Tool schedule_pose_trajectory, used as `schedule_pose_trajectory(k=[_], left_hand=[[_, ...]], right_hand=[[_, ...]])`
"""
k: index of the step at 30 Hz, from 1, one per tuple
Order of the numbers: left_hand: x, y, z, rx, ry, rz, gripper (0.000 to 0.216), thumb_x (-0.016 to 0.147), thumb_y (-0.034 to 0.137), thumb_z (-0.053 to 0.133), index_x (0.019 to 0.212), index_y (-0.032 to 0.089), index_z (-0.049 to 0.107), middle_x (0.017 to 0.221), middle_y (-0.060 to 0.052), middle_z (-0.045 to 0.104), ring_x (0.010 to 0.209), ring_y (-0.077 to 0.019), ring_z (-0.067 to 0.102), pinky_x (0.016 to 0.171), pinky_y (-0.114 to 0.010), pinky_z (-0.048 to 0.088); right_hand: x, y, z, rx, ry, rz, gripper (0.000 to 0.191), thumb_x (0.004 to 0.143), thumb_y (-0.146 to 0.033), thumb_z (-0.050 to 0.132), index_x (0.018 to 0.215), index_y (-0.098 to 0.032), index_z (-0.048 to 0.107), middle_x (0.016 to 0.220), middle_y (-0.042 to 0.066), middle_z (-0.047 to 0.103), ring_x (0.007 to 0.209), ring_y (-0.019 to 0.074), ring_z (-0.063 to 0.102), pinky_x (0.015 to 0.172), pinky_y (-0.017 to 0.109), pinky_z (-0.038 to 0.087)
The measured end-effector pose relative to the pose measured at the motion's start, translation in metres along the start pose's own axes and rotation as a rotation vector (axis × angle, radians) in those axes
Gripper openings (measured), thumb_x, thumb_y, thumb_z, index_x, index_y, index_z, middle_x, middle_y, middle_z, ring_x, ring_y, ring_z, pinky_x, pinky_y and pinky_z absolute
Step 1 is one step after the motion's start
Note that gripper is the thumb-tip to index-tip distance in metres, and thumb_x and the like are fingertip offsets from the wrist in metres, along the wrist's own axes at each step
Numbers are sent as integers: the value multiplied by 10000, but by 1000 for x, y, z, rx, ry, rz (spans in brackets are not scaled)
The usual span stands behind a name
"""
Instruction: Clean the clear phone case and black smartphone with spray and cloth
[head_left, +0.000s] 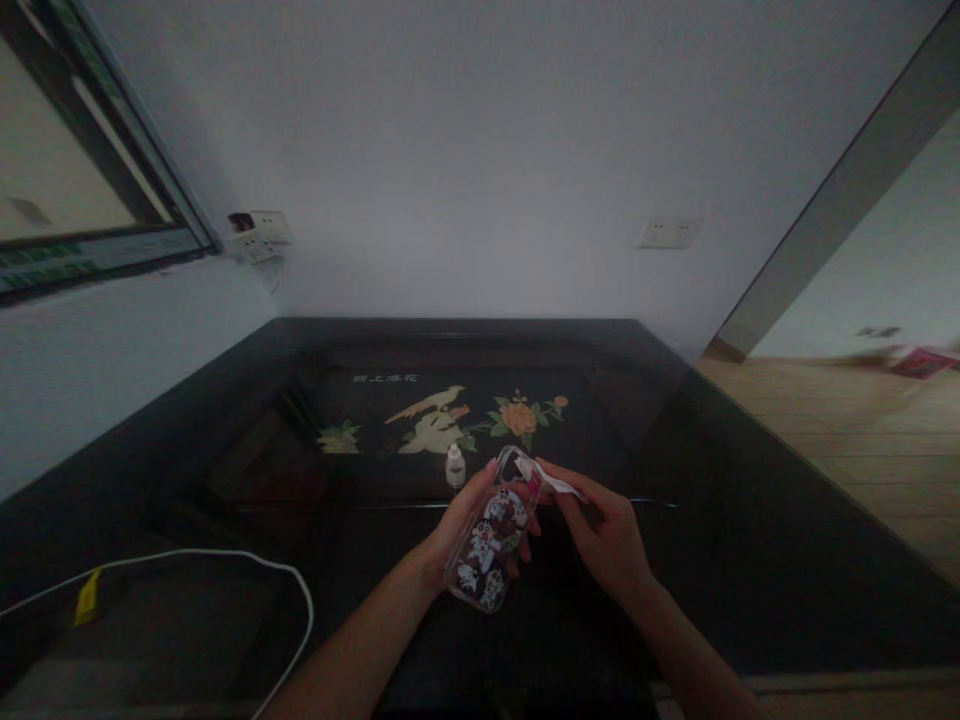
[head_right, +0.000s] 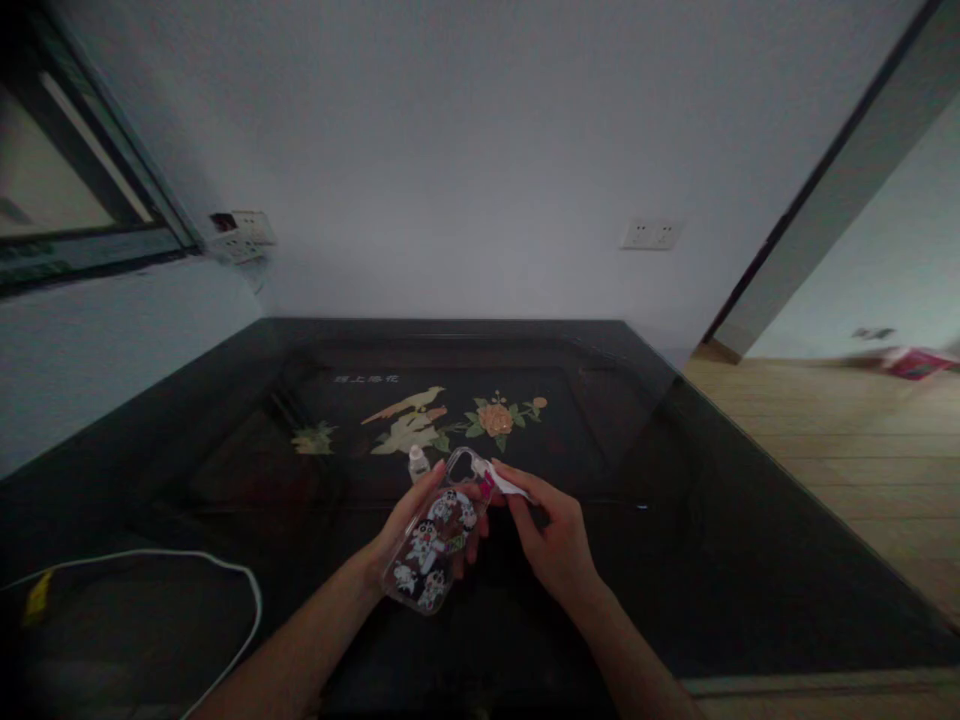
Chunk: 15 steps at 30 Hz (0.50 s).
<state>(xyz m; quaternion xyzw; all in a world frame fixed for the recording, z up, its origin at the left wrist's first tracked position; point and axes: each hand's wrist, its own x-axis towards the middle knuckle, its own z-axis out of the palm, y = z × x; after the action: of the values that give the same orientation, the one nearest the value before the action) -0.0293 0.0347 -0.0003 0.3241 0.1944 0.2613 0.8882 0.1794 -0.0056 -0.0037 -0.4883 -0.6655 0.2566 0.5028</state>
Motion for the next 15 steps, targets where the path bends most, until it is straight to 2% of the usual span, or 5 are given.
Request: schedule_pose_trajectory(k=[3, 6, 9, 12, 15], left_hand=[[-3, 1, 4, 99, 38, 17, 727, 900, 742, 453, 1191, 103, 641, 898, -106, 673, 653, -185, 673, 497, -270, 567], [-9, 4, 9, 276, 160, 57, 657, 897, 700, 515, 1216, 138, 634, 915, -78, 658, 663, -156, 651, 514, -237, 541], [-13, 10, 12, 437, 282, 92, 630, 903, 703, 506, 1206, 165, 632, 912, -53, 645, 652, -141, 629, 524, -229, 508], [-16, 14, 15, 646, 406, 80, 629, 882, 738, 507, 1137, 176, 630, 882, -36, 647, 638, -143, 623, 534, -234, 482], [-15, 13, 24, 1013, 598, 42, 660, 857, 801, 468, 981, 175, 633, 808, -44, 666, 653, -178, 635, 562, -254, 463]], right_hand=[[-1, 5, -5, 15, 37, 91, 292, 971, -373, 593, 1176, -241, 753, 1175, 77, 772, 1059, 276, 732, 954, 398, 579], [1, 7, -8, 71, 153, 239, 338, 923, -480, 640, 1091, -205, 742, 1009, 82, 788, 850, 273, 744, 736, 356, 617], [5, 8, -11, 103, 247, 359, 389, 880, -543, 662, 1048, -194, 698, 822, 55, 748, 652, 236, 688, 537, 307, 562], [9, 7, -13, 98, 286, 394, 399, 864, -558, 660, 1038, -199, 676, 749, 32, 704, 594, 217, 645, 491, 291, 520], [10, 6, -14, 107, 274, 385, 389, 865, -554, 649, 1025, -200, 673, 747, 26, 691, 586, 209, 633, 504, 294, 520]])
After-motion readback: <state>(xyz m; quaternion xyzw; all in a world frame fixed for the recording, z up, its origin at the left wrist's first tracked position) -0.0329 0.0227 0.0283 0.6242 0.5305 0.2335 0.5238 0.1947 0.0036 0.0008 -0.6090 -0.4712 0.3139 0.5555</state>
